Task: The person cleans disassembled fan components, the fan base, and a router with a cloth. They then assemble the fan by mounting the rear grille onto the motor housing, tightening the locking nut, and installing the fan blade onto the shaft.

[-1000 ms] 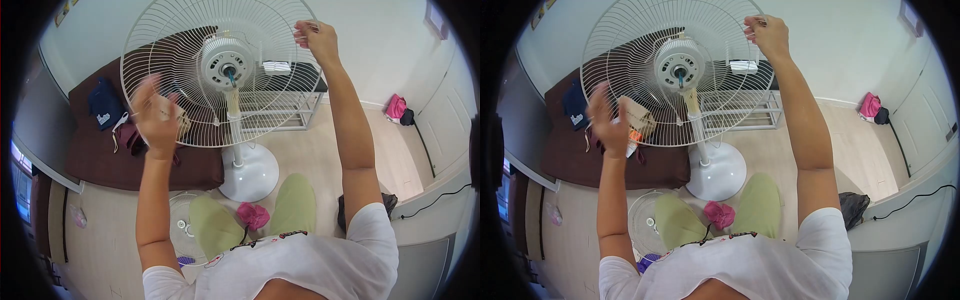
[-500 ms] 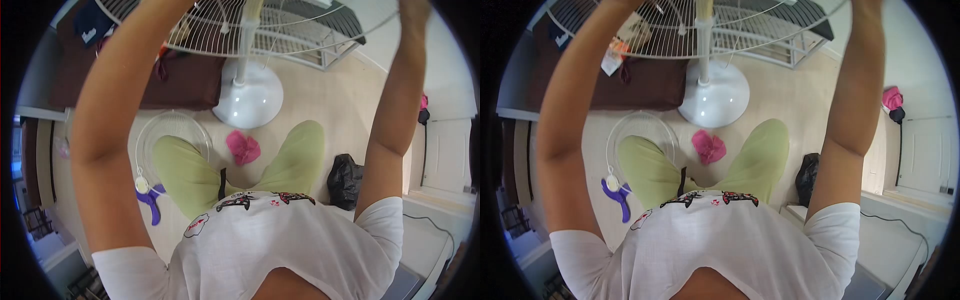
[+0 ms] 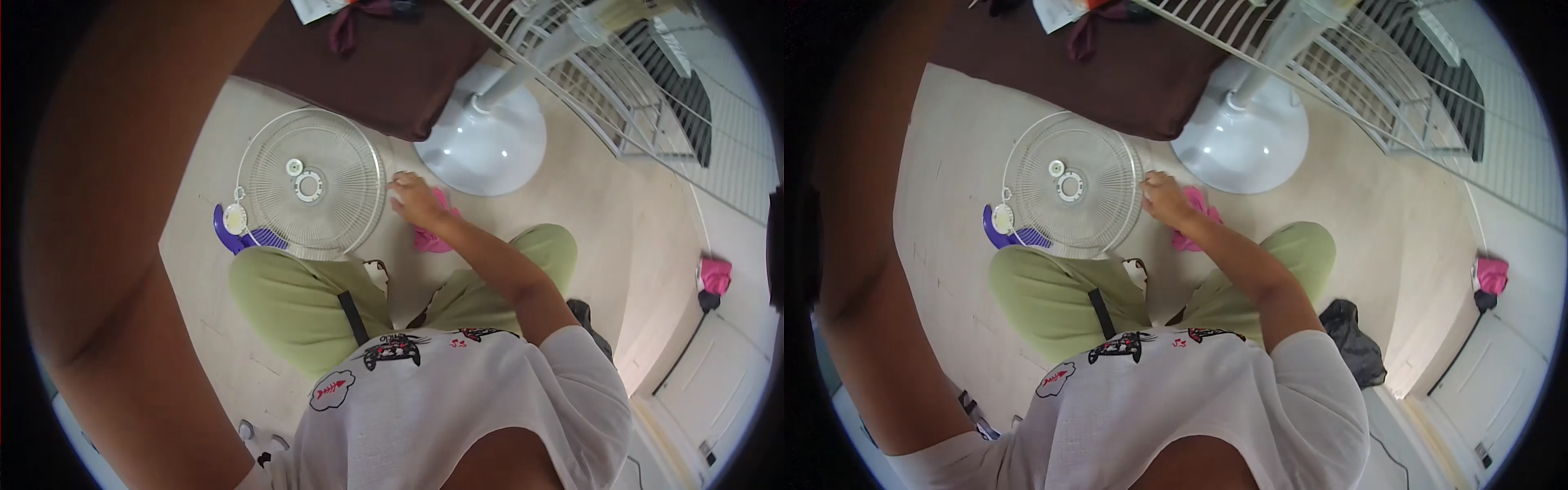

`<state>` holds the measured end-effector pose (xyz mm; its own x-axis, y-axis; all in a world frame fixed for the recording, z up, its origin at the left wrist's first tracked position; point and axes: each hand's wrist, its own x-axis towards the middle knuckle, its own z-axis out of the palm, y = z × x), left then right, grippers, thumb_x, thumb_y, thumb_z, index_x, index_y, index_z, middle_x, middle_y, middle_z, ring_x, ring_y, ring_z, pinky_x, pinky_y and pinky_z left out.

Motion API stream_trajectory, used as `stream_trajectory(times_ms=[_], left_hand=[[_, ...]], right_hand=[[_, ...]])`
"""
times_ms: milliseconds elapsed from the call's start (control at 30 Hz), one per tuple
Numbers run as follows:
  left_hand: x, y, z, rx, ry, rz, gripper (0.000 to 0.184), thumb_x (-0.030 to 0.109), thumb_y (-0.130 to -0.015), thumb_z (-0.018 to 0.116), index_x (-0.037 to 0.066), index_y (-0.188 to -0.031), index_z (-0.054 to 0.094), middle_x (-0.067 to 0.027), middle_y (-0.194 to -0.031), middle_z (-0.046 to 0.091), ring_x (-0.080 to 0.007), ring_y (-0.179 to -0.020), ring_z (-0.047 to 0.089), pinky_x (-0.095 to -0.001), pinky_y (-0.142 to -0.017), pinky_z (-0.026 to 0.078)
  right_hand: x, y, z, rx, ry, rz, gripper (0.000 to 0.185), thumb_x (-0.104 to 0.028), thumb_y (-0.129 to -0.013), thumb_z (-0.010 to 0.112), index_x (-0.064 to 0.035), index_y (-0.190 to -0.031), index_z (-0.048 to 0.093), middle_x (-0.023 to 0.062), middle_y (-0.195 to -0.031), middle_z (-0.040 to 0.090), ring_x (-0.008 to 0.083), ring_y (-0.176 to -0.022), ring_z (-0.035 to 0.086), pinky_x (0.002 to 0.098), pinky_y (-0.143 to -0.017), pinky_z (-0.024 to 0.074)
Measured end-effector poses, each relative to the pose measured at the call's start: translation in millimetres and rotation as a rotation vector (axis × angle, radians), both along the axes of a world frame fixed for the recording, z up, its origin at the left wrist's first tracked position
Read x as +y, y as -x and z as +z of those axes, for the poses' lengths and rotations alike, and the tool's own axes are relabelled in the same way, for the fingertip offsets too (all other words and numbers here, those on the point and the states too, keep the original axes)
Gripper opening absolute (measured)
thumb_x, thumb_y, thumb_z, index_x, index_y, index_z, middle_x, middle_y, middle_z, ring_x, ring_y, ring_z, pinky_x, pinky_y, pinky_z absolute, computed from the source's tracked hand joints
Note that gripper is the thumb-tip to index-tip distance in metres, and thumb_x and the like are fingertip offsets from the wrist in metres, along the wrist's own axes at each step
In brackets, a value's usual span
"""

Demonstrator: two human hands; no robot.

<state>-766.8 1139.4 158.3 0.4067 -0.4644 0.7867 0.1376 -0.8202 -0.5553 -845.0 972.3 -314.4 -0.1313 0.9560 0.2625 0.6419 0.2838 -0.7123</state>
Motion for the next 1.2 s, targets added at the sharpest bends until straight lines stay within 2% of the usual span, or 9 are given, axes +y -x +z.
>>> stream_trajectory(times_ms=[133,200,367,467,633,700,933,967,1200], left_hand=[[2.2,-5.6,-1.4,-0.001,0.001,0.000,0.022,0.022,-0.072,0.069,0.017,-0.094,0.069,0.0016,-0.104,0.064,-0.0218,-0.106,0.053,-0.0400,-0.090,0.040],[-6.8,-7.1,2.7,-0.009,-0.034,-0.018,0.022,0.022,-0.072,0.069,0.017,-0.094,0.069,0.0015,-0.103,0.064,-0.0217,-0.105,0.053,-0.0398,-0.089,0.040],[3.7,-10.9,-4.0,0.012,0.012,-0.001,0.022,0.023,-0.072,0.068,0.016,-0.093,0.068,0.0013,-0.101,0.064,-0.0215,-0.102,0.055,-0.0393,-0.088,0.041],[5.1,-15.7,-3.6,0.003,0.018,-0.014,0.022,0.023,-0.072,0.067,0.016,-0.093,0.068,0.0011,-0.100,0.064,-0.0214,-0.101,0.056,-0.0390,-0.086,0.042],[13.4,-18.8,-3.9,-0.014,0.032,-0.028,0.022,0.024,-0.072,0.066,0.016,-0.092,0.067,0.0009,-0.098,0.065,-0.0212,-0.098,0.057,-0.0384,-0.085,0.043],[13.7,-20.9,-3.7,-0.027,0.037,-0.035,0.021,0.024,-0.072,0.066,0.016,-0.092,0.067,0.0008,-0.097,0.065,-0.0211,-0.097,0.057,-0.0382,-0.084,0.044],[16.8,-24.0,-7.7,-0.047,0.068,-0.020,0.021,0.025,-0.072,0.065,0.016,-0.092,0.066,0.0005,-0.094,0.065,-0.0208,-0.094,0.059,-0.0375,-0.082,0.045],[17.9,-24.9,-8.9,-0.046,0.077,-0.015,0.021,0.025,-0.072,0.065,0.016,-0.092,0.066,0.0005,-0.094,0.065,-0.0207,-0.094,0.059,-0.0374,-0.081,0.046],[5.8,-33.2,-40.6,-0.057,0.233,-0.035,0.021,0.025,-0.072,0.063,0.015,-0.091,0.065,0.0002,-0.091,0.065,-0.0204,-0.090,0.061,-0.0367,-0.079,0.047]], right_hand=[[23.2,65.9,-66.5,-0.395,-0.205,0.201,0.025,-0.019,-0.076,0.057,-0.0055,-0.094,0.067,0.0150,-0.102,0.059,0.0312,-0.112,0.049,0.0491,-0.104,0.0294],[23.6,72.7,-53.8,-0.736,0.371,0.569,0.040,-0.036,-0.074,0.062,-0.0121,-0.106,0.066,0.0139,-0.116,0.056,0.0305,-0.118,0.046,0.0525,-0.111,0.0110],[2.1,54.7,-58.6,-0.608,0.323,0.515,0.034,-0.038,-0.077,0.060,-0.0111,-0.094,0.070,0.0127,-0.109,0.061,0.0287,-0.117,0.048,0.0543,-0.110,0.0105],[2.9,22.6,-9.4,-0.655,0.683,0.448,0.035,-0.038,-0.080,0.060,-0.0104,-0.101,0.066,0.0112,-0.103,0.063,0.0271,-0.113,0.051,0.0512,-0.109,0.0203],[21.0,-69.2,130.3,0.376,0.022,-0.573,0.011,0.001,-0.077,0.061,-0.0029,-0.088,0.063,0.0098,-0.085,0.063,0.0170,-0.080,0.060,0.0275,-0.071,0.0459],[18.4,-113.7,154.9,0.742,-0.202,-0.740,0.011,-0.005,-0.084,0.061,-0.0024,-0.094,0.059,0.0040,-0.087,0.060,0.0106,-0.079,0.055,0.0240,-0.073,0.0447],[9.6,-143.1,239.4,1.092,-0.520,-0.344,0.073,-0.033,-0.075,0.074,-0.0007,-0.128,0.037,0.0127,-0.099,0.055,0.0212,-0.072,0.060,0.0339,-0.061,0.0512],[8.6,-145.3,236.8,0.930,-0.495,-0.410,0.072,-0.049,-0.080,0.062,-0.0030,-0.130,0.037,0.0108,-0.102,0.060,0.0214,-0.069,0.060,0.0389,-0.066,0.0479],[6.8,-148.9,242.5,1.016,-0.398,-0.537,0.045,-0.034,-0.093,0.050,-0.0051,-0.127,0.043,0.0080,-0.093,0.062,0.0161,-0.081,0.060,0.0318,-0.062,0.0512]])
